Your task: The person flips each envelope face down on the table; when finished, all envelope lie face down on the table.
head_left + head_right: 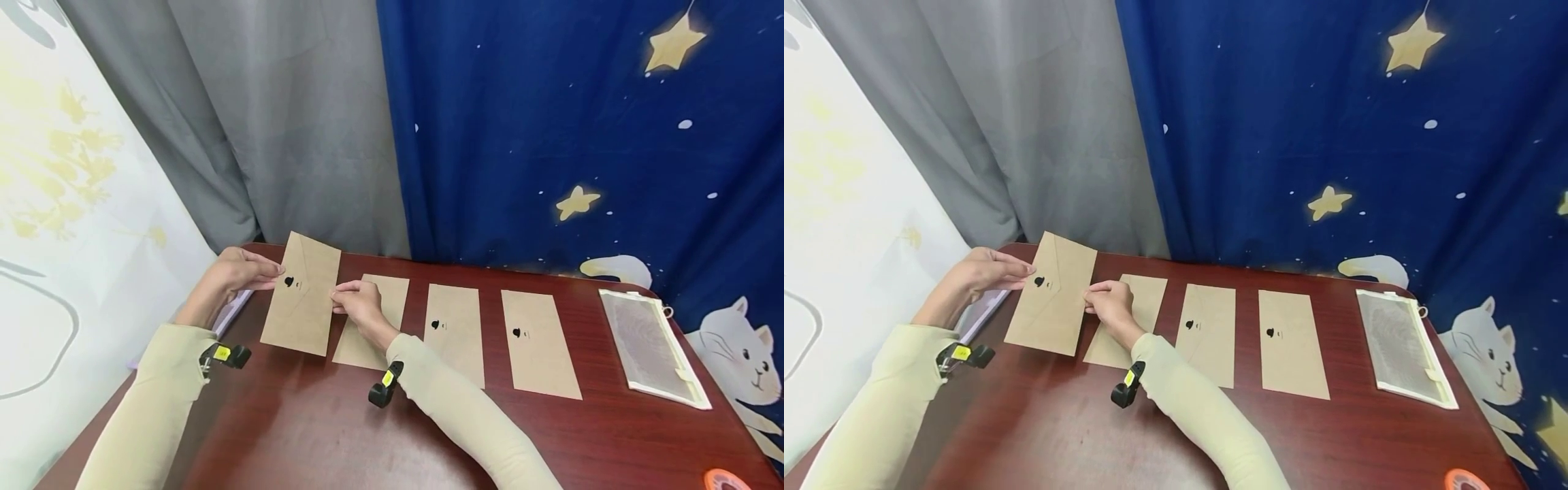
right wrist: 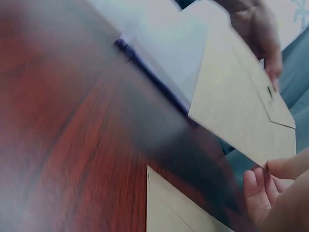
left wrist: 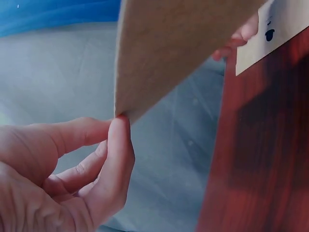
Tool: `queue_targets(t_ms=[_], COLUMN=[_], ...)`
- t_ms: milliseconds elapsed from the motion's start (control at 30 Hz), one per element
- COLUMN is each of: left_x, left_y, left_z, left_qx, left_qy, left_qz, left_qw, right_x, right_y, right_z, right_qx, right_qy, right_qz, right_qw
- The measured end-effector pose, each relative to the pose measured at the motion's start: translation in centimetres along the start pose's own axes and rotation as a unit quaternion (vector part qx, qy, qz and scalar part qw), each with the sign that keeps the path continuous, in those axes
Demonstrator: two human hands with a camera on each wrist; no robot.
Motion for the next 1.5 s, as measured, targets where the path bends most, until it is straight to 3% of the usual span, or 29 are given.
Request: queue_targets(t_ms=[67,133,233,367,467,533,633,767,867,1000,1167,1233,1367,1467,1500], left_x=[-0.2,-0.3,-0.4,-0.6,-0.7,-0.7,-0.7,-0.5,-0.3,-0.3,-0.4,-0.4,-0.5,-0.1,0.2], left_y=[0.5,0.8,1.3,2.1,2.9,3.4,3.9,3.8,3.8,4.2,4.8,4.9,4.2,2.6,1.8], left_z=[0.1,0.2,0.3,0.6,1.1,1.5,2.3,3.1,3.5,4.2,5.3,5.8,5.9,4.7,4.3], left_qx=[0.013,0.025,0.051,0.118,0.177,0.217,0.268,0.300,0.327,0.358,0.350,0.343,0.327,0.313,0.294], left_qy=[0.008,0.014,0.028,0.067,0.101,0.119,0.142,0.163,0.186,0.223,0.253,0.261,0.270,0.268,0.255], left_qz=[0.000,-0.002,-0.002,0.005,0.019,0.036,0.061,0.081,0.097,0.127,0.167,0.181,0.175,0.138,0.122], left_qw=[0.9999,0.9996,0.9983,0.9907,0.9789,0.9681,0.9508,0.9364,0.9215,0.8974,0.8864,0.8841,0.8886,0.9004,0.9131], right_x=[0.1,0.0,-0.7,-2.2,-3.1,-3.5,-3.8,-3.8,-3.6,-3.5,-3.5,-3.4,-3.0,-2.7,-2.6], right_y=[-0.6,-1.6,-3.8,-6.5,-7.8,-8.3,-8.8,-8.9,-8.8,-8.8,-9.5,-9.8,-10.2,-10.7,-10.9], right_z=[-0.1,0.0,0.9,3.7,5.8,6.8,7.6,7.9,7.9,7.8,7.3,7.0,6.5,6.4,6.4], right_qx=[-0.062,-0.139,-0.263,-0.364,-0.419,-0.449,-0.504,-0.577,-0.608,-0.620,-0.633,-0.633,-0.623,-0.616,-0.613], right_qy=[0.002,0.009,0.017,-0.009,-0.035,-0.040,-0.024,0.014,0.026,0.035,0.060,0.066,0.067,0.069,0.070], right_qz=[-0.033,-0.071,-0.147,-0.222,-0.232,-0.223,-0.214,-0.208,-0.205,-0.209,-0.214,-0.214,-0.206,-0.197,-0.195], right_qw=[0.9975,0.9877,0.9534,0.9047,0.8774,0.8646,0.8365,0.7897,0.7669,0.7552,0.7419,0.7406,0.7514,0.7600,0.7626])
Point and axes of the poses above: each hand's wrist, its own x-axis towards the middle knuckle, its own z-axis out of the palm, y = z × x, the point moved 4 cm from there along x, towards the middle knuckle, and after that the axes turned 6 degrees about -y, right-handed, at the moved point
